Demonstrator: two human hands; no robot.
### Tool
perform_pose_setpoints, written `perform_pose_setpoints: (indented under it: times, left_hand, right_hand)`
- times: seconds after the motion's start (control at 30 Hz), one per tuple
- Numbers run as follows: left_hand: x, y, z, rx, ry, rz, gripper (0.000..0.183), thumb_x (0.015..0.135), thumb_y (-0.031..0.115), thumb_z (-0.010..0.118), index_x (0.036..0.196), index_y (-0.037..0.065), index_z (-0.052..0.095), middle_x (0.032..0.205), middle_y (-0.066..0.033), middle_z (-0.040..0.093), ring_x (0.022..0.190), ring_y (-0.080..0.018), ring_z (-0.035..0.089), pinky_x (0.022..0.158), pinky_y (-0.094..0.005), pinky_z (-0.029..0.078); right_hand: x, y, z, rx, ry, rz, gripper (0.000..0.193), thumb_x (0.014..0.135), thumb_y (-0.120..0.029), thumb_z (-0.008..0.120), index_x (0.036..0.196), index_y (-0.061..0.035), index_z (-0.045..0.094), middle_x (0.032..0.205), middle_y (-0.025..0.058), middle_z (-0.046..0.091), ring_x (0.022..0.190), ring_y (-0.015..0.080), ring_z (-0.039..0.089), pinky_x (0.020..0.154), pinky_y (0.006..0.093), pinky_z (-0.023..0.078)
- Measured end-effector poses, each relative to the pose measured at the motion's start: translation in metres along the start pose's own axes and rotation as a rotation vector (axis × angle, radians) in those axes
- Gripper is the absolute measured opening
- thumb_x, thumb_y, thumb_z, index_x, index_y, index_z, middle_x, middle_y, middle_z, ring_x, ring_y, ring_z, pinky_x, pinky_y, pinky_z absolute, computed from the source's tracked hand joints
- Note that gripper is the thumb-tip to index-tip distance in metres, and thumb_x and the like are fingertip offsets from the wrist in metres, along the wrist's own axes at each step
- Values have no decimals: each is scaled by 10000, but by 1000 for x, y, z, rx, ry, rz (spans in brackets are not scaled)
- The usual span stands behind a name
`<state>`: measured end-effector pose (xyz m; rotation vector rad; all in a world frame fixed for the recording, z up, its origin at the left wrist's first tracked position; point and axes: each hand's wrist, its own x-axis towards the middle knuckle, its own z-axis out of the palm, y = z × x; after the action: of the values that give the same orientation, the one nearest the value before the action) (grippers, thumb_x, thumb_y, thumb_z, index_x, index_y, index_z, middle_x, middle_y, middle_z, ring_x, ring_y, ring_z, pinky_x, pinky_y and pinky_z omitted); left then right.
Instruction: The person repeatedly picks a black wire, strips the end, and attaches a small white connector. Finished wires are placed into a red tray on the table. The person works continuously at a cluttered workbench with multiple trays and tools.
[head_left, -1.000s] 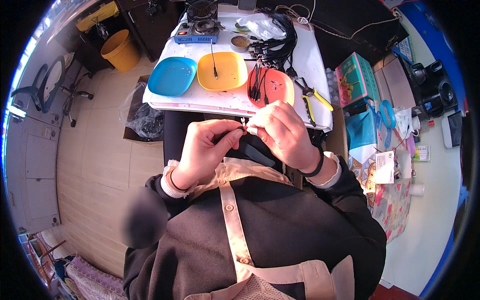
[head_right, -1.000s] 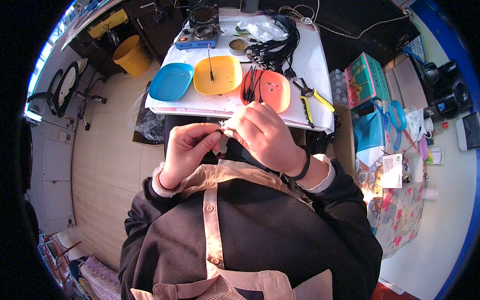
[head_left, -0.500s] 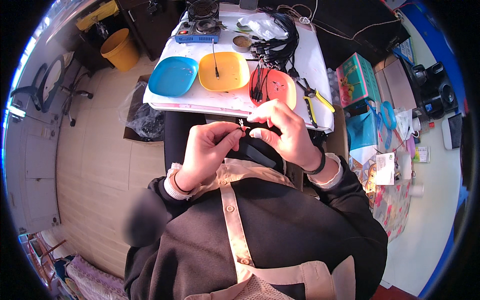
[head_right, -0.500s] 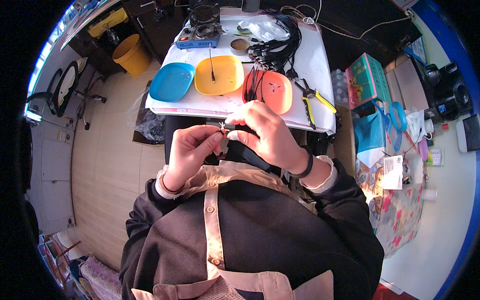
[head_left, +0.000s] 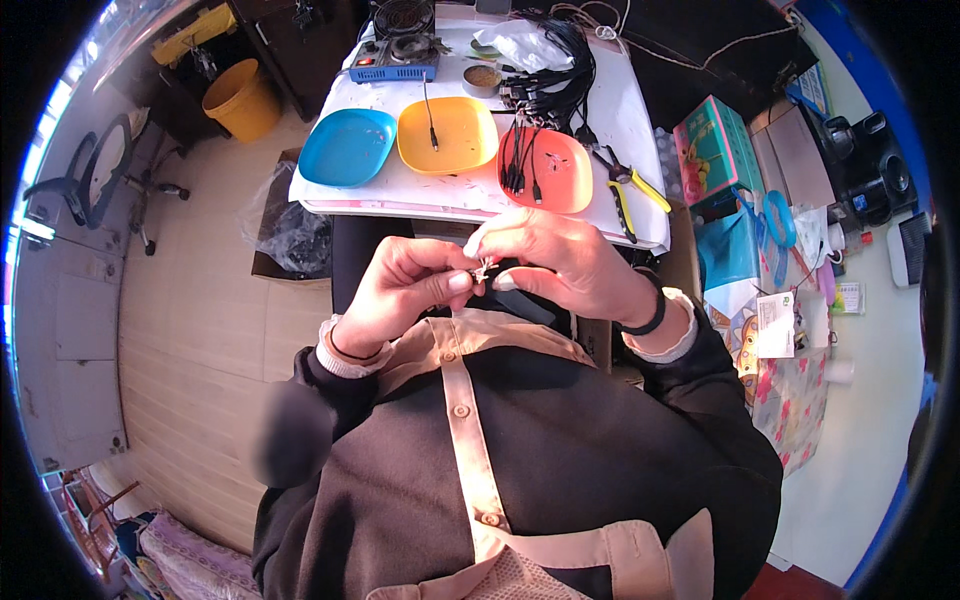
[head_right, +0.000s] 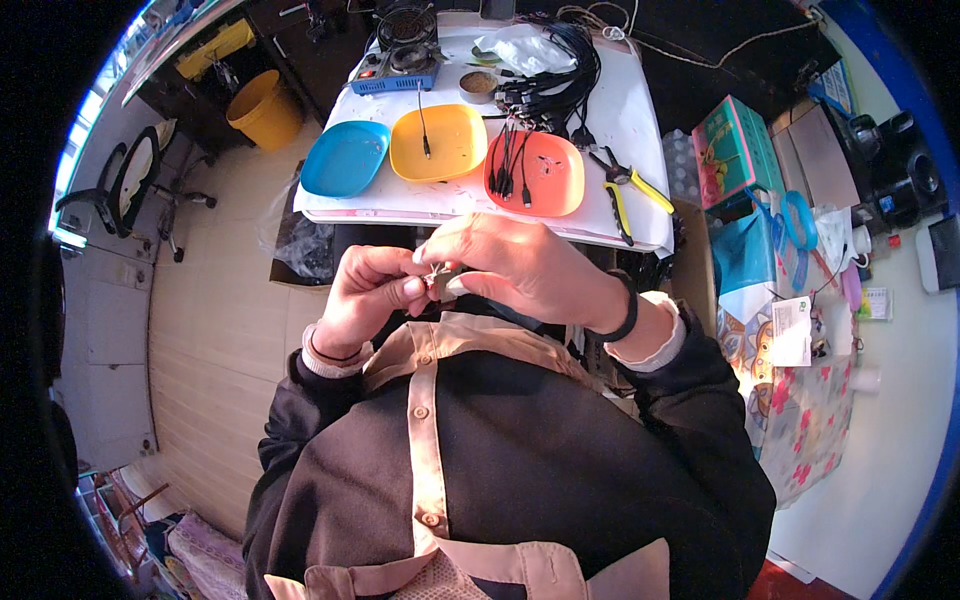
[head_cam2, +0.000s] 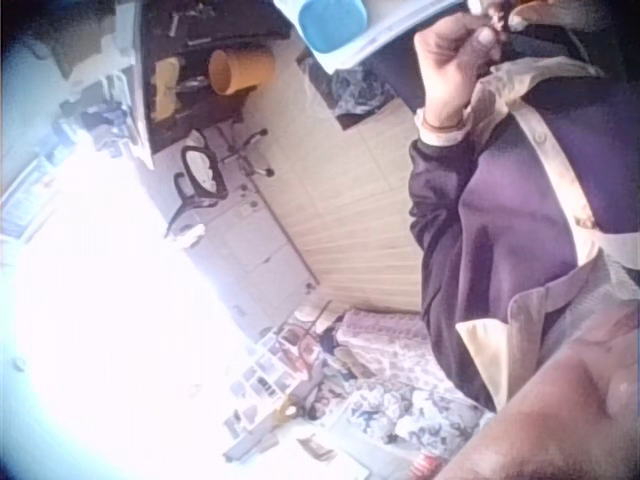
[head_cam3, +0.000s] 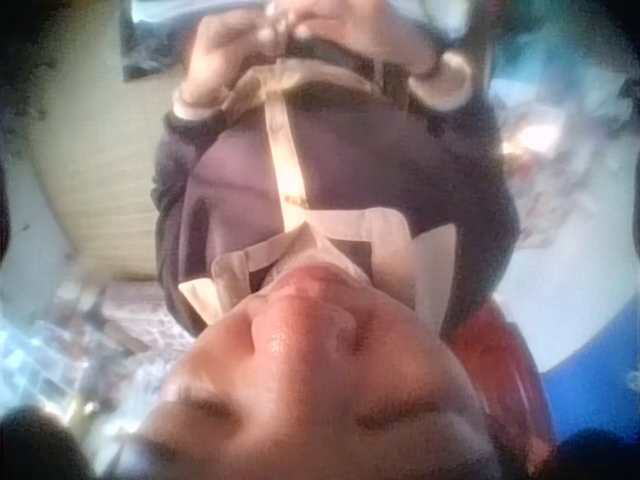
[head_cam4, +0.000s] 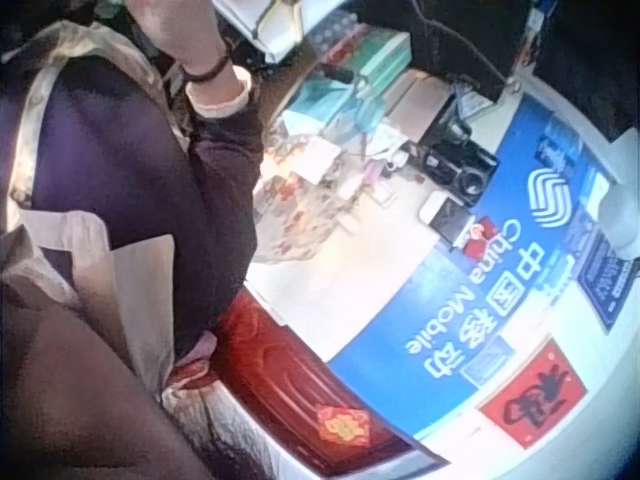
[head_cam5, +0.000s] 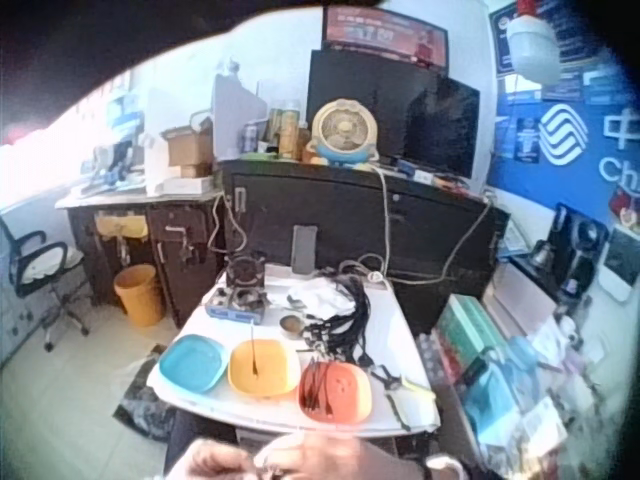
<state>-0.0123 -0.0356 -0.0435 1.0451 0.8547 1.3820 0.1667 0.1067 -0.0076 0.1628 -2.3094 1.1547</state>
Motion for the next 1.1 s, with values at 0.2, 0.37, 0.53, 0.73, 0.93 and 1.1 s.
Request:
perform_pose_setpoints:
  times: [0.2,0.37,0.53,0.73,0.93,1.1]
  left_hand:
    - [2,-3,10,-152,55,22,78,936,30,593,957,-26,642,821,-28,638,667,-48,521,610,-198,430]
    - [-1,-4,19,-305,142,164,83,912,9,604,972,-40,635,812,-54,637,634,-66,501,581,-203,402]
    - [-3,-5,20,-224,98,179,67,911,6,605,933,-51,632,785,-54,617,633,-78,508,587,-215,403]
    - [3,-7,18,-204,83,225,54,890,-20,620,931,-53,634,807,-73,628,656,-86,528,611,-224,432]
    - [2,1,17,15,88,198,97,847,-85,613,931,-50,645,777,-77,635,659,-117,573,608,-240,466]
    - [9,3,13,860,119,532,107,829,-75,615,921,-35,653,729,-101,624,611,-156,593,566,-244,479]
  right_hand:
    - [-5,-2,5,-220,71,-93,219,746,46,705,941,-29,641,854,89,647,764,261,644,660,340,509]
    - [-21,-2,6,-479,191,-227,239,720,20,696,945,-29,633,854,76,625,771,259,614,690,361,502]
    - [-25,3,2,-385,159,-3,189,821,-73,710,984,-9,639,973,117,663,827,247,643,742,330,512]
    - [-9,0,4,-69,163,-74,199,816,-69,725,988,-15,642,975,98,665,858,212,648,728,304,517]
    - [-4,-2,4,6,83,-2,163,803,-22,697,954,-26,637,888,51,635,797,186,618,707,288,491]
    - [-11,1,10,955,27,695,170,924,-150,627,992,4,600,888,-16,594,805,60,552,731,212,452]
